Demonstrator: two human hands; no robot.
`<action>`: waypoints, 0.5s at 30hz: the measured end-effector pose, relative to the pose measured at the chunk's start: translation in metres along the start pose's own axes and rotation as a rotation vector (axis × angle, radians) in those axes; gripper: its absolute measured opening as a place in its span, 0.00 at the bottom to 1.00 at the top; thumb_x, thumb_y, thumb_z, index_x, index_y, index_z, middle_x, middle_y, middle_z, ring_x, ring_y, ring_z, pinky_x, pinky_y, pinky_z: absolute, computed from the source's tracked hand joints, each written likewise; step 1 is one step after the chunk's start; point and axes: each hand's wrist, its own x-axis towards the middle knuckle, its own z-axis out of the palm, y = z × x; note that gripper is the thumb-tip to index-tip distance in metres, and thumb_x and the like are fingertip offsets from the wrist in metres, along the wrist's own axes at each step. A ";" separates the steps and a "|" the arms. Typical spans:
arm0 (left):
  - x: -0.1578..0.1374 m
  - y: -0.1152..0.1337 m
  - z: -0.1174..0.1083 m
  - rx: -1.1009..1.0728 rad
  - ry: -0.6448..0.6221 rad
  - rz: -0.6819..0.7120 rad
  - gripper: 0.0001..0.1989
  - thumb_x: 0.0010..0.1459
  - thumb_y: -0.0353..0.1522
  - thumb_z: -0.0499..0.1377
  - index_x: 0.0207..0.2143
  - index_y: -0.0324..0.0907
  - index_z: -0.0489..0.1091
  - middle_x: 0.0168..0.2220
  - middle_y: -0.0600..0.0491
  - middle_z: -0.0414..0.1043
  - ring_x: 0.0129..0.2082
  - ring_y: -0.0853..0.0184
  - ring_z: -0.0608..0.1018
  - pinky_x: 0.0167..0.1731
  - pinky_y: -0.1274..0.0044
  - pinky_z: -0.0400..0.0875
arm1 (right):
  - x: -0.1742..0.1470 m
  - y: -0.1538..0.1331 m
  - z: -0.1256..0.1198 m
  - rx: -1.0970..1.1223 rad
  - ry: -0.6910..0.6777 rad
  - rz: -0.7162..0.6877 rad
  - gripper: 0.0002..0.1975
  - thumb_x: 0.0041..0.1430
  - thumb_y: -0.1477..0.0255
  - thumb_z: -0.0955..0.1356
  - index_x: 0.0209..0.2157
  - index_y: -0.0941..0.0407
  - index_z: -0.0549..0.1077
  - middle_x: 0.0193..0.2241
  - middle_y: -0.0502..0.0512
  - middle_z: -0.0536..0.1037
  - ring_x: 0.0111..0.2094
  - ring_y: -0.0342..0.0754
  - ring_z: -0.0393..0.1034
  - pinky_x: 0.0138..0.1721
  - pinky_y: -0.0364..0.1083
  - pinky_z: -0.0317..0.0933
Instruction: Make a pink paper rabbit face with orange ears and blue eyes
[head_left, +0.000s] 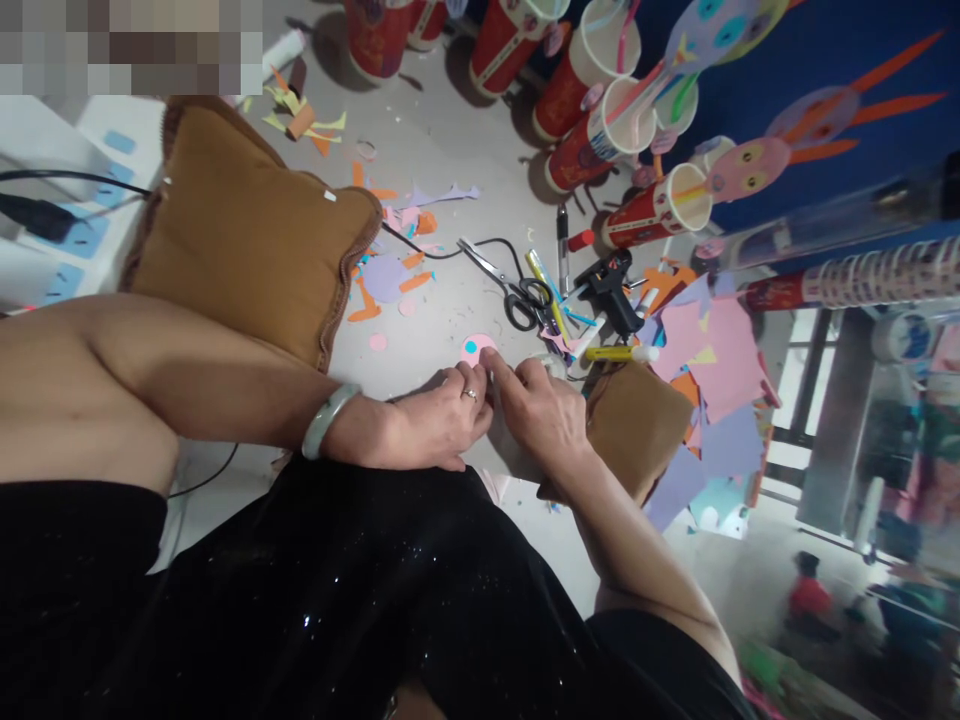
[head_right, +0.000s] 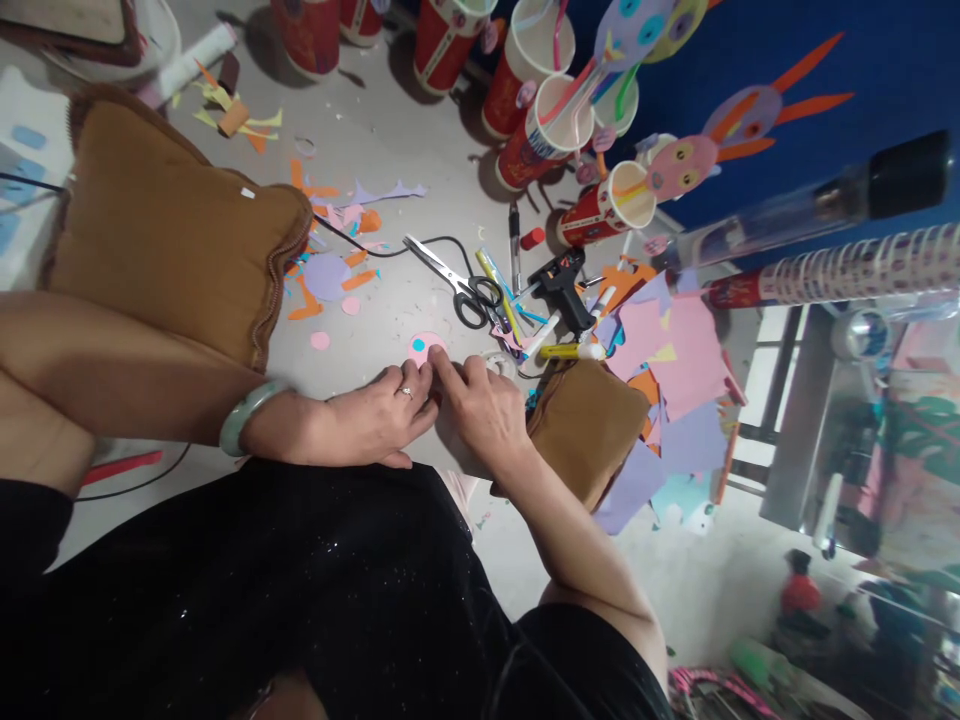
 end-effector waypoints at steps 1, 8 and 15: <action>0.000 0.000 0.000 -0.002 0.001 0.001 0.45 0.61 0.59 0.58 0.61 0.26 0.70 0.61 0.22 0.70 0.55 0.41 0.77 0.46 0.64 0.69 | 0.000 0.000 0.001 -0.005 0.012 -0.007 0.21 0.70 0.74 0.62 0.62 0.50 0.73 0.32 0.55 0.73 0.26 0.42 0.57 0.27 0.46 0.43; 0.001 -0.002 0.001 0.004 -0.001 0.013 0.45 0.61 0.60 0.57 0.61 0.28 0.70 0.62 0.22 0.69 0.54 0.40 0.78 0.45 0.63 0.70 | -0.005 0.000 -0.004 0.007 0.119 0.057 0.22 0.69 0.74 0.62 0.61 0.54 0.74 0.30 0.53 0.72 0.23 0.41 0.54 0.25 0.46 0.43; 0.001 -0.002 0.009 0.012 0.068 0.038 0.45 0.61 0.60 0.56 0.57 0.26 0.72 0.58 0.20 0.72 0.53 0.39 0.79 0.43 0.64 0.71 | -0.005 -0.006 0.001 0.013 0.066 0.027 0.21 0.68 0.75 0.63 0.60 0.53 0.75 0.29 0.53 0.71 0.25 0.42 0.57 0.26 0.46 0.43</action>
